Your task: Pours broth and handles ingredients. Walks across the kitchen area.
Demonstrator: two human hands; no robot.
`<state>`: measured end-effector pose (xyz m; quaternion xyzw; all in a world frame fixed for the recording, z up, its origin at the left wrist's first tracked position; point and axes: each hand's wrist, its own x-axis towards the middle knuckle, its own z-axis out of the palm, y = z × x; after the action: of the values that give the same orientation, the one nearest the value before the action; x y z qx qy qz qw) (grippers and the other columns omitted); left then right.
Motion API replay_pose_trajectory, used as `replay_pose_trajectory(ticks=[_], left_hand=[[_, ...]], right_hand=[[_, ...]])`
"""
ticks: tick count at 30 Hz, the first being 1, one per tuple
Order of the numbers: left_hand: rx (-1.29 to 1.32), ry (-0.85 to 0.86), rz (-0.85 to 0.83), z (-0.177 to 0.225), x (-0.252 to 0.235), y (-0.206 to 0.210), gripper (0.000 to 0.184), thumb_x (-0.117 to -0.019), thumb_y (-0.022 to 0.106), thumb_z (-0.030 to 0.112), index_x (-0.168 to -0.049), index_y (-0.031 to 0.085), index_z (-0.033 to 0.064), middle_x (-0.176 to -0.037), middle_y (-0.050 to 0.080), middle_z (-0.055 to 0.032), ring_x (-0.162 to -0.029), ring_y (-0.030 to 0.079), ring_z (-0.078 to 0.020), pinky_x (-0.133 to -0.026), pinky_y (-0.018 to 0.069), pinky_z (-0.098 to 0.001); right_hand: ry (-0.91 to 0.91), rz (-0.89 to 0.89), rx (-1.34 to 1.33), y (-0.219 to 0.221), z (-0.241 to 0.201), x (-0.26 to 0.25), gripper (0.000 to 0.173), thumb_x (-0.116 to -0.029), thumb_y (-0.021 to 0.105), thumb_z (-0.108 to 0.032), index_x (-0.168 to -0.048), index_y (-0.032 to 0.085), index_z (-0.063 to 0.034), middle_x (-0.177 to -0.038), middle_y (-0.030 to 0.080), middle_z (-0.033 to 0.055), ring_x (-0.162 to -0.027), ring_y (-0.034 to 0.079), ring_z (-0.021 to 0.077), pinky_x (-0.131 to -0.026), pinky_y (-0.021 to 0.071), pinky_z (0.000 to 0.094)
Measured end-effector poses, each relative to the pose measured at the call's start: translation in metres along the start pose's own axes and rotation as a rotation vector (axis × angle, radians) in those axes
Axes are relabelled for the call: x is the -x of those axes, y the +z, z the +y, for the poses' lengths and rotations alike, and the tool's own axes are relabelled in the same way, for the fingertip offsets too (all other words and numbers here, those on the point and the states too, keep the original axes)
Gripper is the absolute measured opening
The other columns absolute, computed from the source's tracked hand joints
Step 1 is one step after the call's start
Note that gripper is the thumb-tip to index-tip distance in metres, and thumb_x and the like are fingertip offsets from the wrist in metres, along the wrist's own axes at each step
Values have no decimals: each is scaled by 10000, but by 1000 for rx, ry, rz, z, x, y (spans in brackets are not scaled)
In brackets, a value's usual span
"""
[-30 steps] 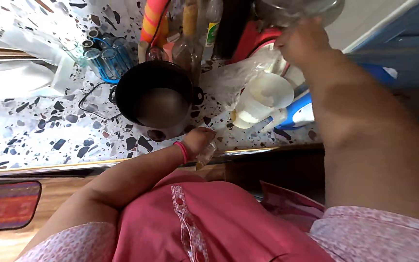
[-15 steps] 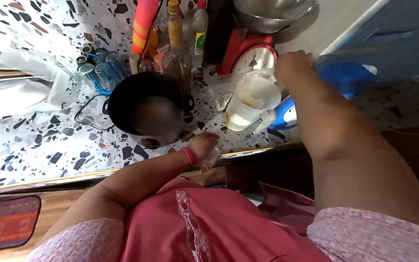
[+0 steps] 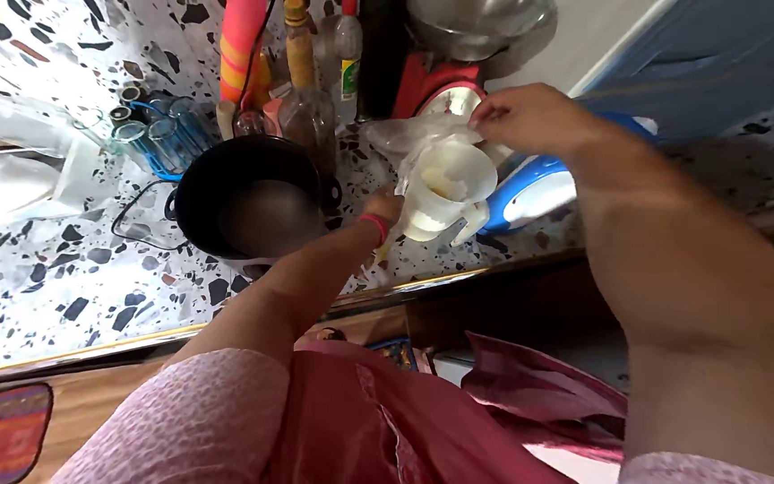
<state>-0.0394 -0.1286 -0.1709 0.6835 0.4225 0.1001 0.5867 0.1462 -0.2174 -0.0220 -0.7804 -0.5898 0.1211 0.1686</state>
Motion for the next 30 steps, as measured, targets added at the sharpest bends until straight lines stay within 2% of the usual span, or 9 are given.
replay_pose_trajectory(ticks=[3,6,10,13,15,18,20,25,30], left_hand=[[-36,3,-9,13,-25,8,518,-1033,577,170,-1521,463,39,-1431,571,-241,-1342,536,-389,-1104,429,-566],[-311,58,-114,24,-39,8,389,-1098,430,141,-1432,527,-35,-1440,556,-261,-1366,514,-399,-1121,406,-561],[-38,-16,-3,20,-43,6,372,-1098,463,229,-1348,606,-6,-1335,623,-237,-1264,582,-360,-1061,447,-551],[146,59,96,5,-22,2,314,-1084,486,212,-1270,615,-5,-1101,669,-199,-970,635,-285,-858,515,-490],[147,166,93,-7,1,-6,285,-1086,481,199,-1232,609,-10,-949,651,-143,-796,597,-205,-744,510,-414],[37,299,14,-29,34,-17,278,-1087,486,196,-1221,621,-6,-831,629,-98,-672,552,-145,-653,494,-350],[-83,348,-55,-43,45,-19,253,-1088,494,193,-1205,619,6,-746,579,-96,-581,503,-160,-566,468,-353],[-361,351,-207,-63,42,-15,274,-1083,491,183,-1242,637,14,-833,656,-151,-720,625,-265,-721,539,-477],[-495,426,-231,-67,37,-8,260,-1078,492,181,-1192,668,27,-830,676,-163,-732,653,-308,-713,540,-527]], right_hand=[[-8,1,5,-7,2,0,222,-1036,585,-172,-1141,690,-7,-1056,691,221,-964,660,362,-872,488,616],[1,-17,33,-13,9,-3,223,-1030,589,-167,-1139,701,-7,-1069,696,223,-982,664,383,-884,485,644],[53,-60,184,-14,32,-8,211,-1020,575,-140,-1120,726,-32,-1088,700,250,-1048,640,477,-914,393,758],[20,-40,241,-8,53,4,196,-1012,588,-106,-1091,737,-6,-1073,702,277,-1068,633,515,-943,371,782],[-38,-10,257,-2,65,23,177,-1001,597,-73,-1053,736,23,-1050,690,301,-1059,623,538,-936,392,776],[11,-40,304,14,73,54,138,-972,620,-25,-1010,747,17,-1063,692,301,-1086,614,554,-887,396,802],[-25,37,250,34,84,79,118,-935,631,28,-976,740,39,-1071,691,315,-1097,606,572,-891,387,806],[-90,188,112,93,111,116,126,-935,614,48,-952,739,54,-1088,714,275,-1070,653,522,-926,464,731],[-117,335,-31,130,131,136,183,-964,573,-2,-974,738,78,-1123,711,275,-1110,663,477,-997,486,646]])
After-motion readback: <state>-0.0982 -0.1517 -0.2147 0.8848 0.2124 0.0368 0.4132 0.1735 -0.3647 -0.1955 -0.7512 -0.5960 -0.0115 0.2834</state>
